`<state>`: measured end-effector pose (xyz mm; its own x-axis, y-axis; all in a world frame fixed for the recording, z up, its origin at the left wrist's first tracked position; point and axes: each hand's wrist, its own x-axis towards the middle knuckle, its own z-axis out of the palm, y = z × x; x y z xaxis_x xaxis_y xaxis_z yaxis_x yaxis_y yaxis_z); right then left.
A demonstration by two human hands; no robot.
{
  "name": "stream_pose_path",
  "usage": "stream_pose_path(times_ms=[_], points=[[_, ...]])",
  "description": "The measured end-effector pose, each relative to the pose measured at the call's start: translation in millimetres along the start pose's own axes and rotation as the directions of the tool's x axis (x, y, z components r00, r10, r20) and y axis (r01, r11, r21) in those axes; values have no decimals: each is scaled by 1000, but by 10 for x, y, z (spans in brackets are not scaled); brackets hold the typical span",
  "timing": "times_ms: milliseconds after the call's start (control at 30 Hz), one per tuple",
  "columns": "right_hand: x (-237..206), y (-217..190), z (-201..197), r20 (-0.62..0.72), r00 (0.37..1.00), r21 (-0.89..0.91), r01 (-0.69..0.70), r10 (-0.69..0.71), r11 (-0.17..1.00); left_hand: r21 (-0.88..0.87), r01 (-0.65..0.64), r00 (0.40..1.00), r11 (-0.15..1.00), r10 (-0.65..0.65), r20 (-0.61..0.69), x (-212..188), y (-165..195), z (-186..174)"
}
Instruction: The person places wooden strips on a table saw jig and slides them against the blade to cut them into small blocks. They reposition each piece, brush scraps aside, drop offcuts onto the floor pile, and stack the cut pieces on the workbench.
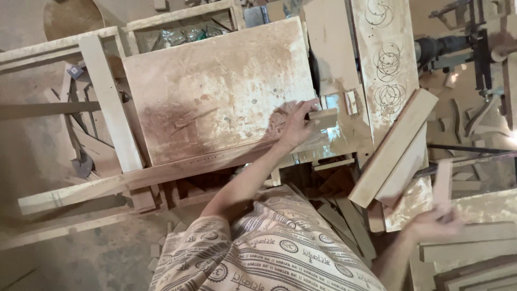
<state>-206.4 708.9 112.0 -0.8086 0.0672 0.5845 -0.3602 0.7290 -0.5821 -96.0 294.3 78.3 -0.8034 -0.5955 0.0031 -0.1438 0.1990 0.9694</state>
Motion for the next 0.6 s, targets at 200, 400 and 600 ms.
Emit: stream_pose_path(times_ms=[200, 400, 600], points=[[1165, -1174, 806, 462, 692, 124, 568, -554, 814, -606, 390, 858, 694, -513, -36, -247, 61, -428], [1211, -2201, 2200, 741, 122, 250, 863, -661, 440, -499, 413, 762, 762, -589, -270, -650, -405, -1004], [1093, -2603, 2940, 774, -36, 252, 934, -633, 255, -537, 252, 765, 805, -506, -400, -1073, -717, -1310]])
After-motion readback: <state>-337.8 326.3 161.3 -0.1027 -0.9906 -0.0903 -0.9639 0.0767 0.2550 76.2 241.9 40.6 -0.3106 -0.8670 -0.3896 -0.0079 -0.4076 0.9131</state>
